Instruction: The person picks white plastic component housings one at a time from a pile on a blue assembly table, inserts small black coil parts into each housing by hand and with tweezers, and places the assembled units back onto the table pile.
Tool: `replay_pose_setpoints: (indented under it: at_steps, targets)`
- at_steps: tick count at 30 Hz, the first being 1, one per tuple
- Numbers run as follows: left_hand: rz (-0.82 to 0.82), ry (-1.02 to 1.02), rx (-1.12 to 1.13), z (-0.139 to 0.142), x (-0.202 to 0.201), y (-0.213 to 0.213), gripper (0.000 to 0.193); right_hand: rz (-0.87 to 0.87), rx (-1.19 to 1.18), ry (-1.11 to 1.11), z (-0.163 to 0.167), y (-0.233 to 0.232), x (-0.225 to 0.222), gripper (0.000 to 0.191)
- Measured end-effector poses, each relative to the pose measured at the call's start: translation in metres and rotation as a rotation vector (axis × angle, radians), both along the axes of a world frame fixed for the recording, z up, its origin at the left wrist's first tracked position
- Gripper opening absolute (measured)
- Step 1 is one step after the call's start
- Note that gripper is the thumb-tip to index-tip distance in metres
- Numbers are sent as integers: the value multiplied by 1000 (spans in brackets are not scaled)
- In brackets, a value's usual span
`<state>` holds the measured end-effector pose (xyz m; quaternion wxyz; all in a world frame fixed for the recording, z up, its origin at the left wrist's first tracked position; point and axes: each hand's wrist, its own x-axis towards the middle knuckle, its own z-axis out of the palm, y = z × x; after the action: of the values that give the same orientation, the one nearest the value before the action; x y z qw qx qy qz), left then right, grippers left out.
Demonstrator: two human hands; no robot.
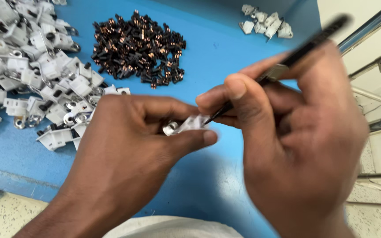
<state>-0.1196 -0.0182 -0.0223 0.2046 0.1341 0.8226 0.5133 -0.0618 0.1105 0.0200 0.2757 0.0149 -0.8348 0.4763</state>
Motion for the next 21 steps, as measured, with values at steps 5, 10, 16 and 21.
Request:
replay_pose_setpoints:
  at_steps: [5,10,16,21]
  targets:
    - [-67,-60,71,-16,-9,2,26,60,34,-55,-18,17,-3,12]
    - [68,-2,-21,-22,-31,-12,31,-175,-644,-176,-66,105,-61,10]
    - [301,270,-660,-14,-78,-68,33,-397,553,-377,-116,210,-198,30]
    - [200,499,-899,-23,-105,-90,32,-468,892,-499,-126,217,-235,32]
